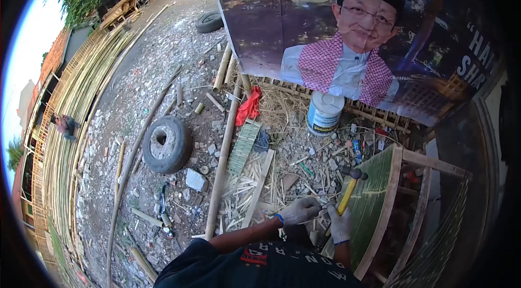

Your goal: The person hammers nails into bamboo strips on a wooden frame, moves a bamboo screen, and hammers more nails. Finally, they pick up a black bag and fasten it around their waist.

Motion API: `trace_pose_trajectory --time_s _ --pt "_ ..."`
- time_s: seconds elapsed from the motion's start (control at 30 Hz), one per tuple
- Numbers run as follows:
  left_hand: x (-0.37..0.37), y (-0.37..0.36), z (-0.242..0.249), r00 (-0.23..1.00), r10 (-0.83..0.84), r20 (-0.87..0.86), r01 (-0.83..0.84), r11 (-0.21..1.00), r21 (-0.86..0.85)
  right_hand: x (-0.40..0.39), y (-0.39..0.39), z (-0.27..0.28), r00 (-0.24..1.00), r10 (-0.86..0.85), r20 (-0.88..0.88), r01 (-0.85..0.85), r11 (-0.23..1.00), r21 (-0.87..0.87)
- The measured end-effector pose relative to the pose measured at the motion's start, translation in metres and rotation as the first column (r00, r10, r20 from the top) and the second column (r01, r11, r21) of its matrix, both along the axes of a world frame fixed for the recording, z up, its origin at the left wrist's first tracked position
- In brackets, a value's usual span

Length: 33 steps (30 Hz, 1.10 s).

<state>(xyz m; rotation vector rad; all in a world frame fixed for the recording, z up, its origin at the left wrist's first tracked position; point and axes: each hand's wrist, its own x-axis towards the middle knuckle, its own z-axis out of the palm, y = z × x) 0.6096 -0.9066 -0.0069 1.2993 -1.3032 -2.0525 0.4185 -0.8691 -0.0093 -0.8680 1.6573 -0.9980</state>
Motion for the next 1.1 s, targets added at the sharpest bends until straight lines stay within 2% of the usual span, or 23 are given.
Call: trace_pose_trajectory --time_s 0.03,0.13,0.17,0.2,0.27,0.3,0.4,0.43,0.47,0.5,0.53,0.57,0.6,0.67,0.7,0.73,0.77,0.8,0.87,1.0,1.03,1.07,1.1 --pt "0.005 -0.018 0.016 0.997 -0.051 0.056 0.055 0.997 -0.055 -0.004 -0.015 -0.001 1.000 0.023 0.007 -0.023 1.000 0.002" --pt "0.011 -0.045 0.009 0.994 0.107 -0.026 -0.107 0.994 -0.015 -0.002 -0.052 0.002 0.994 0.073 0.078 -0.073 0.997 0.004" --pt "0.015 -0.055 0.033 0.991 0.114 0.066 -0.116 0.993 0.020 0.000 -0.059 0.003 0.991 0.084 0.109 -0.085 0.996 0.009" --pt "0.018 -0.063 0.041 0.991 0.097 0.097 -0.095 0.995 -0.025 0.003 -0.066 0.004 0.991 0.087 0.097 -0.090 0.996 0.023" --pt "0.025 -0.086 0.049 0.984 0.074 0.164 -0.055 0.991 -0.119 0.012 -0.079 0.002 0.992 0.100 0.076 -0.104 0.994 0.044" --pt "0.028 -0.095 0.041 0.986 0.083 0.144 -0.070 0.993 -0.090 0.018 -0.088 0.002 0.992 0.104 0.069 -0.108 0.992 0.060" --pt "0.040 -0.117 -0.018 0.978 0.192 0.086 -0.133 0.881 -0.454 0.033 -0.112 0.005 0.994 0.066 0.086 -0.075 0.992 0.101" --pt "0.043 -0.135 0.022 0.982 0.190 -0.022 -0.189 0.982 0.024 0.037 -0.115 0.004 0.994 0.045 0.104 -0.058 0.990 0.126" --pt "0.041 -0.143 0.021 0.954 0.293 -0.055 -0.287 0.953 0.099 0.035 -0.123 0.003 0.993 0.022 0.117 -0.038 0.989 0.144" --pt "0.046 -0.150 -0.009 0.976 0.209 -0.066 -0.217 0.964 -0.152 0.033 -0.142 0.002 0.992 0.004 0.129 -0.023 0.989 0.144" --pt "0.056 -0.171 -0.004 0.990 0.130 -0.050 -0.140 0.903 -0.407 0.040 -0.169 0.003 0.989 -0.004 0.147 -0.015 0.991 0.131" --pt "0.058 -0.184 0.002 0.969 0.230 -0.090 -0.238 0.967 -0.095 0.047 -0.188 0.018 0.995 -0.005 0.098 -0.008 0.991 0.133" --pt "0.060 -0.202 0.008 0.962 0.267 -0.052 -0.258 0.958 0.127 0.053 -0.198 0.016 0.997 0.002 0.075 -0.011 0.993 0.122" --pt "0.071 -0.230 0.007 0.949 0.291 -0.119 -0.278 0.954 0.111 0.054 -0.226 -0.002 1.000 0.019 0.020 -0.020 0.997 0.073" --pt "0.074 -0.245 -0.008 0.916 0.345 -0.206 -0.319 0.936 0.149 0.054 -0.235 -0.024 0.998 0.011 -0.055 -0.008 0.998 0.058" --pt "0.077 -0.256 -0.034 0.872 0.398 -0.283 -0.353 0.914 0.199 0.061 -0.242 -0.019 1.000 0.012 -0.022 -0.010 0.997 0.078" --pt "0.080 -0.258 -0.039 0.821 0.451 -0.349 -0.377 0.889 0.262 0.071 -0.244 -0.009 1.000 0.005 0.011 -0.006 0.994 0.111" --pt "0.083 -0.257 -0.042 0.802 0.500 -0.327 -0.407 0.858 0.314 0.083 -0.255 0.001 0.999 -0.004 0.043 -0.002 0.992 0.129" --pt "0.097 -0.275 -0.017 0.760 0.579 -0.295 -0.465 0.802 0.376 0.100 -0.286 0.008 0.993 0.003 0.118 -0.016 0.994 0.108" --pt "0.132 -0.273 -0.032 0.762 0.418 -0.495 -0.339 0.908 0.245 0.110 -0.300 0.006 0.982 -0.020 0.189 0.001 0.995 0.102" --pt "0.134 -0.279 -0.028 0.746 0.440 -0.500 -0.304 0.893 0.332 0.114 -0.300 0.017 0.982 -0.054 0.182 0.034 0.993 0.112" --pt "0.134 -0.285 -0.026 0.915 0.212 -0.344 -0.252 0.965 -0.078 0.114 -0.297 0.025 0.980 -0.092 0.174 0.069 0.989 0.132" --pt "0.132 -0.287 -0.023 0.995 0.043 -0.086 -0.077 0.894 -0.442 0.111 -0.299 0.032 0.991 -0.062 0.121 0.047 0.991 0.126"
